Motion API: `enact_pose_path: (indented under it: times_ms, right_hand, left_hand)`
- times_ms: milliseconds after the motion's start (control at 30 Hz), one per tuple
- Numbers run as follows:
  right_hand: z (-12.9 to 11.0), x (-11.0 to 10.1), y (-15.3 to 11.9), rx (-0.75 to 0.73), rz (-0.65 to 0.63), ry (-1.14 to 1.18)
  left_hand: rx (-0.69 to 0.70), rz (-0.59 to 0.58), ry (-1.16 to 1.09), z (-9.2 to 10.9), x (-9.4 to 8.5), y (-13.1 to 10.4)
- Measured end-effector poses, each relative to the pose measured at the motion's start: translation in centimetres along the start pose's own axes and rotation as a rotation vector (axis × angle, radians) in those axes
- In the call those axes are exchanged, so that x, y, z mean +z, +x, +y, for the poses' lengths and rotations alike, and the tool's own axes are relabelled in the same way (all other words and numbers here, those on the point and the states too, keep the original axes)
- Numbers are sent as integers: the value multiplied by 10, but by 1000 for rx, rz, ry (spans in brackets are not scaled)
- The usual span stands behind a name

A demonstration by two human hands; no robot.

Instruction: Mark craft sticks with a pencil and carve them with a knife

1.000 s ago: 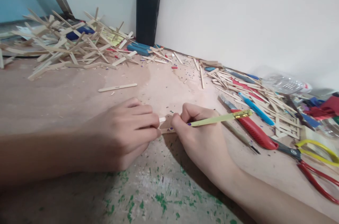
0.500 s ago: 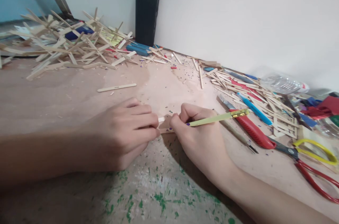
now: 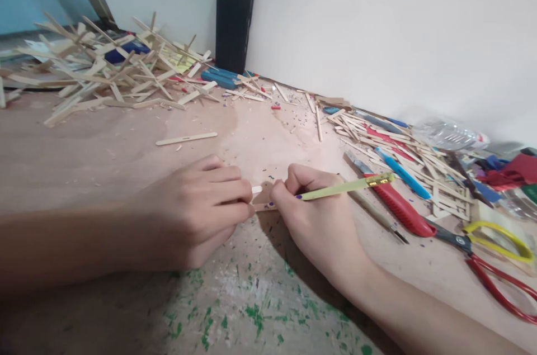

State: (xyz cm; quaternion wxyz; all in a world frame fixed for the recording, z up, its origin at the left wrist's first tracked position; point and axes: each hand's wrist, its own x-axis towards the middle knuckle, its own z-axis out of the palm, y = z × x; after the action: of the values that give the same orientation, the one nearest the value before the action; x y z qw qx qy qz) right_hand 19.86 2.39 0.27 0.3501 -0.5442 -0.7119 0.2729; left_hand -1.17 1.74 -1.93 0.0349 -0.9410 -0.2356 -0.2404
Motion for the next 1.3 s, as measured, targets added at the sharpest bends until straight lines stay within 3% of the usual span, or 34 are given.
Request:
enact_pose_path:
  times_ms: [400, 1300]
  right_hand:
    - [-3, -4, -2, 5, 58, -27]
    - [-2, -2, -1, -22, 0, -37]
  left_hand:
    - [12, 9, -10, 0, -2, 1]
    - [12, -12, 0, 0, 0, 0]
